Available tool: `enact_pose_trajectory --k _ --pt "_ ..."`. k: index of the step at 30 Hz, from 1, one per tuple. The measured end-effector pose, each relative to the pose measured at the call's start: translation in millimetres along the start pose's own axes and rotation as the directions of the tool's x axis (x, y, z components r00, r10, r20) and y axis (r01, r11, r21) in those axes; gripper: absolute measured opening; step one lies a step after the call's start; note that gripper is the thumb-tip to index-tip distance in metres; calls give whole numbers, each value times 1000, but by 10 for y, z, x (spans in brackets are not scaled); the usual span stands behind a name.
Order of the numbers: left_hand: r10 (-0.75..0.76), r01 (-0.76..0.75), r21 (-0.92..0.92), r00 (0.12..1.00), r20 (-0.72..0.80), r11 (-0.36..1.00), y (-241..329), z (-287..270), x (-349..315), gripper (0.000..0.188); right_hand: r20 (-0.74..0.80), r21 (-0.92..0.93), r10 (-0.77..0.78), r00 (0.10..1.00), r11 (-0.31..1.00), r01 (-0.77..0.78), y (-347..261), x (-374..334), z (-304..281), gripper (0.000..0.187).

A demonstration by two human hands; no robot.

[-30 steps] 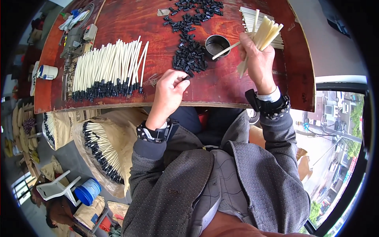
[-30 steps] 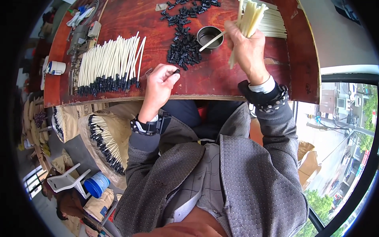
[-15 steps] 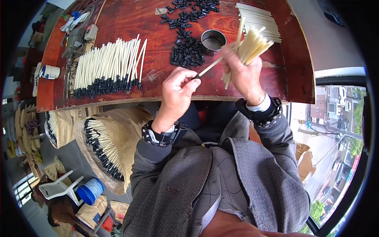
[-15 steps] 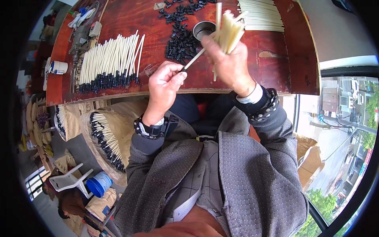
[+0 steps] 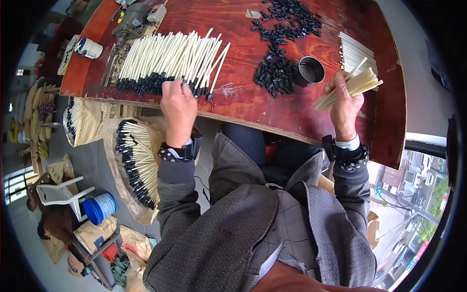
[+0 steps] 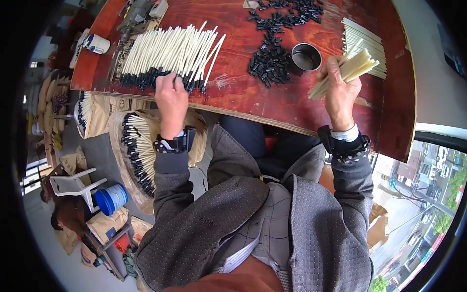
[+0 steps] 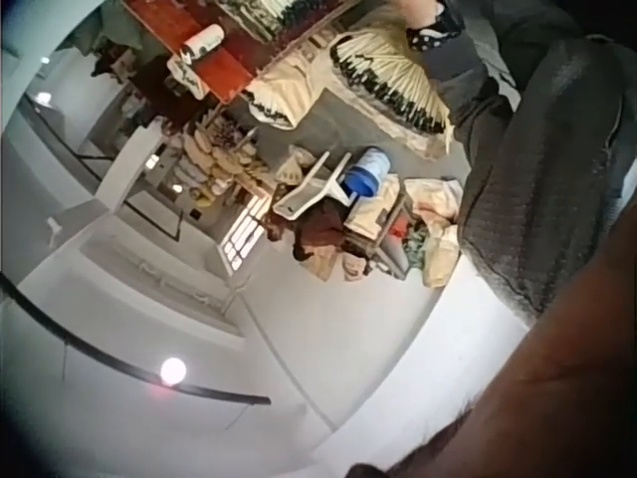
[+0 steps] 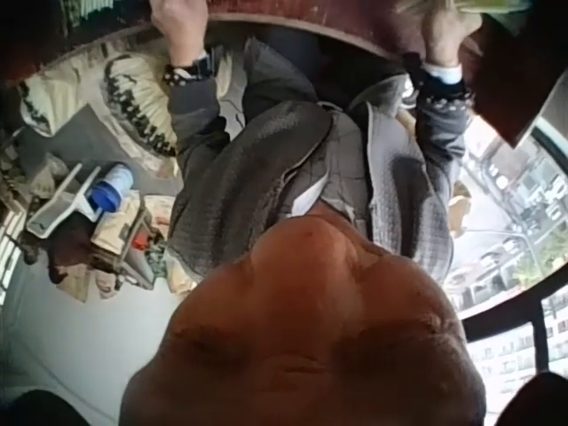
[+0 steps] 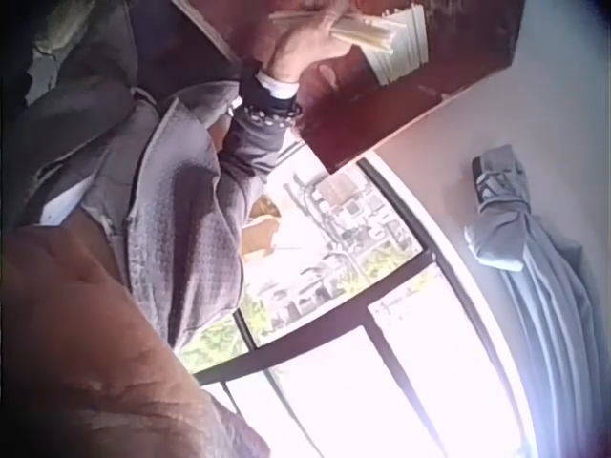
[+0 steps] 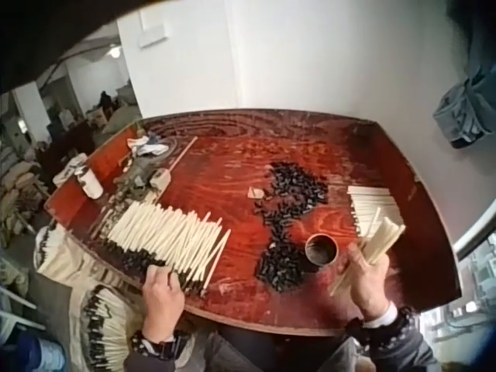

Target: The person fits black caps onto the ends of sticks by hand and places the finished pieces into a pile, occasionally reaching for more sticks from a separate stack.

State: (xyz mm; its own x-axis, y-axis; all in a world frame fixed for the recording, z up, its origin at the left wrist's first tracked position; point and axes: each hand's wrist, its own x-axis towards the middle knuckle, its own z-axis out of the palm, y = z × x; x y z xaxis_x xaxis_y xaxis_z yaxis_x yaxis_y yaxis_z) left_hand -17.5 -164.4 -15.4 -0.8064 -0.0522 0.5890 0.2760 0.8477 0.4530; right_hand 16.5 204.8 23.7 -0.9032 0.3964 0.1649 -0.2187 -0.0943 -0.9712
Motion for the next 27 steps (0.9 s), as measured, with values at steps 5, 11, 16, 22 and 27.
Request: enact_pose_trajectory --k 5,11,16,22,27 --pt "24 -30 115 998 54 993 173 23 36 16 -67 -215 -34 997 977 19 193 84 -94 22" --pt "300 -223 -348 936 186 911 700 575 -103 20 -23 -415 -50 999 909 36 220 102 -209 20" --pt "443 -281 -425 824 353 861 1018 773 -185 25 -37 -648 -126 991 758 72 249 93 -460 18" --pt "518 -332 -435 739 431 837 1188 874 -217 24 -4 -558 -81 997 827 65 200 60 -542 18" --pt "499 -316 -421 740 452 850 1119 856 -185 17 -48 -406 133 990 903 -141 -44 33 -543 15"
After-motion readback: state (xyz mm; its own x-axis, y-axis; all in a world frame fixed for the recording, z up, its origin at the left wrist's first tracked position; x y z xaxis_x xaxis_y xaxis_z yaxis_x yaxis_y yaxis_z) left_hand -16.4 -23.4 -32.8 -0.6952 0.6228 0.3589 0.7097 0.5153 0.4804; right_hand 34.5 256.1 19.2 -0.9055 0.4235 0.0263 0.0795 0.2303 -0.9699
